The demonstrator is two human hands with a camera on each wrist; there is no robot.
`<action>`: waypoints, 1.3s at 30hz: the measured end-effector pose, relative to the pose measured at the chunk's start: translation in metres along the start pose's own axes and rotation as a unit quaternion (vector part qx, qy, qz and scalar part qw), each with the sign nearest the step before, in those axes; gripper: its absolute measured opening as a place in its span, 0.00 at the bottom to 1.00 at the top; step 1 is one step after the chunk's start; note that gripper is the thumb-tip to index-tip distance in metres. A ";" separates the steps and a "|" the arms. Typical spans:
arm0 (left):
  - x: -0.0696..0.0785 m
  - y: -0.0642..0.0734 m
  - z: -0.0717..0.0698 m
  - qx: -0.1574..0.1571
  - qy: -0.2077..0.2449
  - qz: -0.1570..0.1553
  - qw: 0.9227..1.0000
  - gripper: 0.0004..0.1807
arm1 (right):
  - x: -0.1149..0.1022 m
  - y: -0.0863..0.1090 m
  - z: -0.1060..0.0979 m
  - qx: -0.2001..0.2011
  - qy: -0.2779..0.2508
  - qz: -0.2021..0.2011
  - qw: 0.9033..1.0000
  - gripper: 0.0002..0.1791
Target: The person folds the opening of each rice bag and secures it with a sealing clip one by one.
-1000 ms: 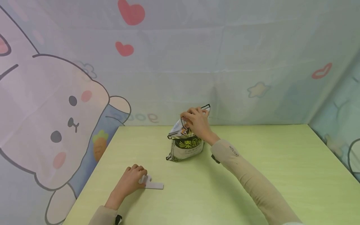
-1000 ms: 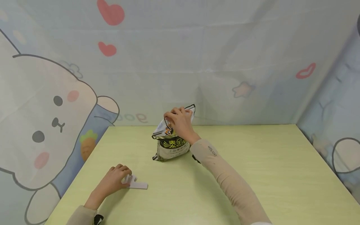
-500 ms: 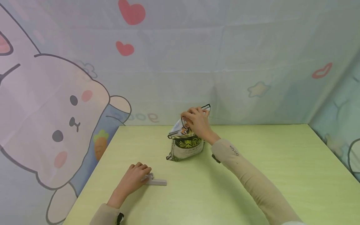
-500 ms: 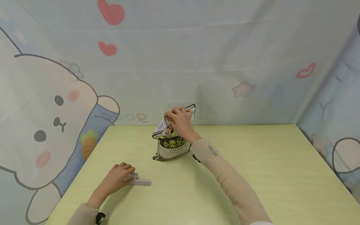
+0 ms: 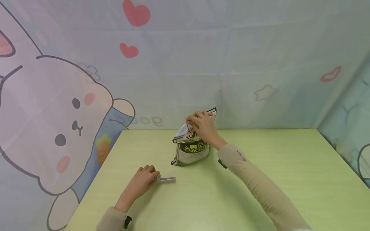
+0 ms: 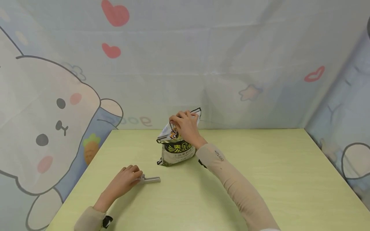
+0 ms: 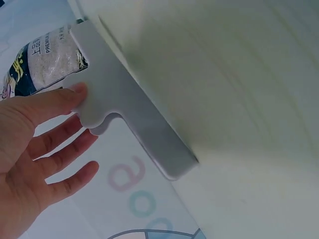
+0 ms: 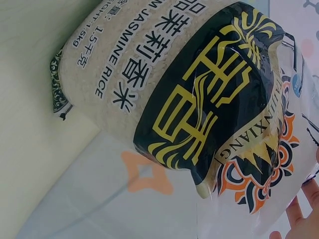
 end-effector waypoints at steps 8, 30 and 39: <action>0.005 -0.006 0.000 0.015 0.061 0.017 0.998 0.11 | 0.001 0.001 0.000 -0.006 -0.007 0.006 1.000 0.07; 0.012 -0.022 -0.020 0.095 0.101 0.007 0.990 0.10 | 0.001 0.002 0.000 -0.001 -0.018 0.006 1.000 0.07; 0.010 -0.026 -0.032 0.150 0.137 -0.029 0.979 0.11 | 0.001 0.002 -0.001 -0.003 -0.022 0.006 1.000 0.07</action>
Point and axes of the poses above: each hand's wrist, its own y-axis away from the middle knuckle, its own z-axis out of the palm, x = y × z, the point moved 7 cm from there along -y, towards the middle knuckle, and after that the axes turned 5 degrees about -x, right-handed, at the moved point
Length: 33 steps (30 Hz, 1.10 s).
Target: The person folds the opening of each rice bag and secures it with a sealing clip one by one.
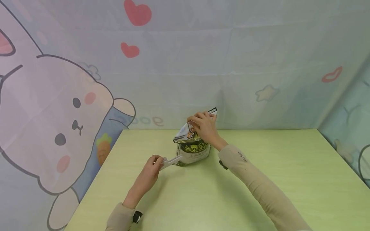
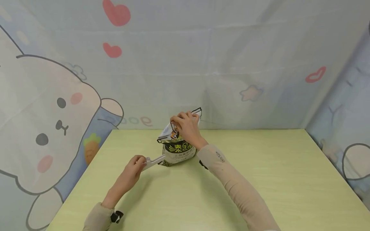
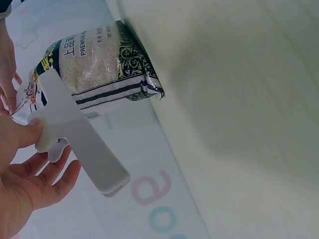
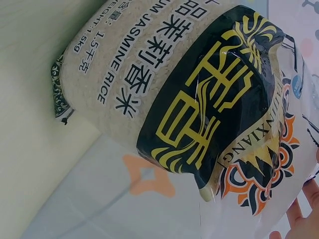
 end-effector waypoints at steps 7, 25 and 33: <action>-0.003 -0.003 -0.007 0.041 0.027 -0.031 0.998 0.11 | -0.002 0.000 -0.001 0.002 -0.001 0.002 1.000 0.07; -0.015 0.000 -0.017 0.110 0.095 -0.111 0.983 0.22 | -0.010 0.006 -0.002 0.031 -0.013 -0.011 0.999 0.07; -0.020 0.001 -0.027 0.159 0.118 -0.123 0.972 0.15 | -0.017 0.008 -0.002 0.042 -0.011 -0.011 0.999 0.06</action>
Point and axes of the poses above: each hand's wrist, its own y-axis away from the middle knuckle, its own z-axis out of the palm, x = y × z, the point moved 7 cm from there along -y, towards the middle knuckle, and after that the axes turned 5 degrees about -x, right-handed, at the moved point
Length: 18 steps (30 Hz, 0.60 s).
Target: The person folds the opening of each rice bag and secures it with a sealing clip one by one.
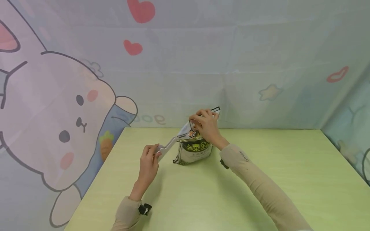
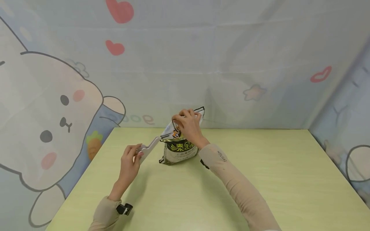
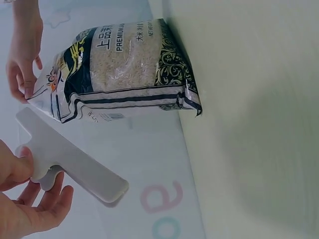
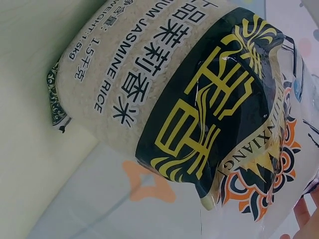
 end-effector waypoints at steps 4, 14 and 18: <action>-0.003 -0.003 0.000 0.015 0.018 -0.019 1.000 0.14 | 0.000 0.000 0.000 0.000 0.001 0.001 1.000 0.06; -0.017 -0.009 -0.002 0.049 0.067 -0.073 0.994 0.14 | -0.001 0.001 -0.001 0.005 0.000 0.001 1.000 0.06; -0.022 -0.010 0.000 0.042 0.075 -0.091 0.992 0.14 | -0.002 0.001 -0.002 0.014 0.000 -0.004 1.000 0.06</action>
Point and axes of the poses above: each hand's wrist, its own y-axis away from the middle knuckle, its own z-axis out of the palm, x = y × z, the point moved 7 cm from there along -y, towards the middle knuckle, and after that the axes turned 5 degrees about -x, right-handed, at the moved point
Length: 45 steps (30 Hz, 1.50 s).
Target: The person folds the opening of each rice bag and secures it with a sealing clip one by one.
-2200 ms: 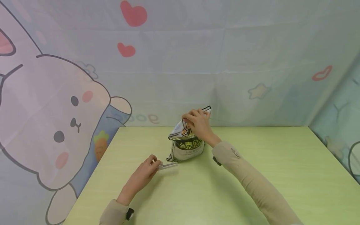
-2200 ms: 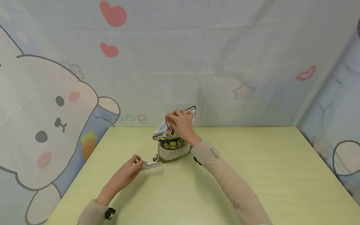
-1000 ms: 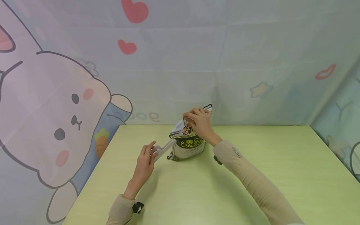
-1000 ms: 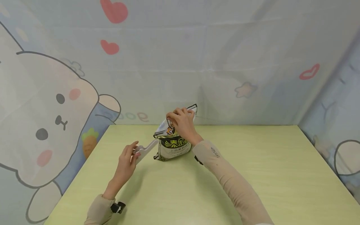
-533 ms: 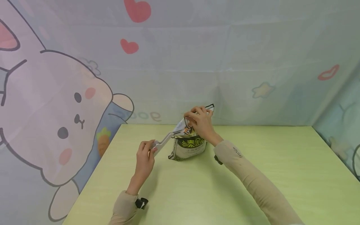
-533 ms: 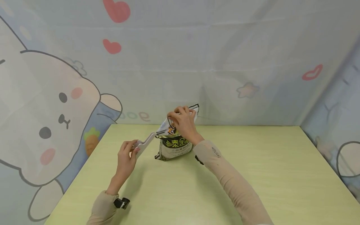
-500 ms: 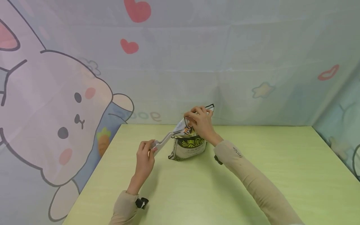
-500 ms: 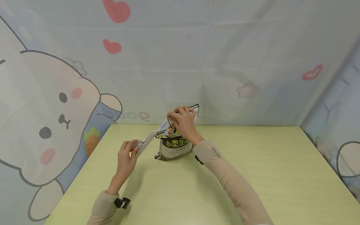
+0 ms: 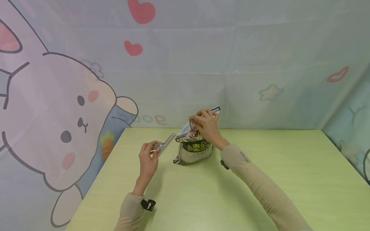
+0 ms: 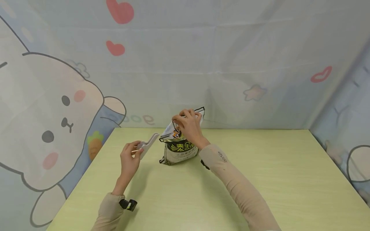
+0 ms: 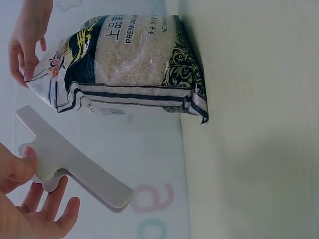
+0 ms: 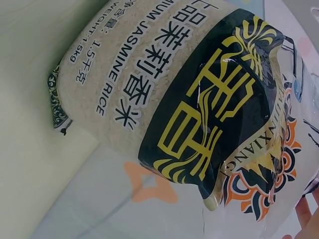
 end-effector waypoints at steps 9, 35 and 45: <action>-0.012 -0.006 0.007 -0.017 0.026 -0.044 0.999 0.13 | 0.000 0.001 -0.001 0.009 0.005 0.004 1.000 0.06; -0.021 -0.014 0.017 -0.040 0.022 -0.060 0.997 0.10 | 0.003 0.002 0.001 0.011 -0.014 0.007 1.000 0.05; -0.023 -0.015 0.020 -0.033 0.025 -0.057 0.998 0.08 | 0.003 0.003 0.000 0.015 -0.016 0.003 1.000 0.05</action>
Point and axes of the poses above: each hand's wrist, its own y-axis away from the middle knuckle, its own z-axis out of the palm, x = y × z, the point moved 7 cm from there along -y, towards the middle knuckle, and after that the axes turned 5 degrees about -x, right-handed, at the moved point
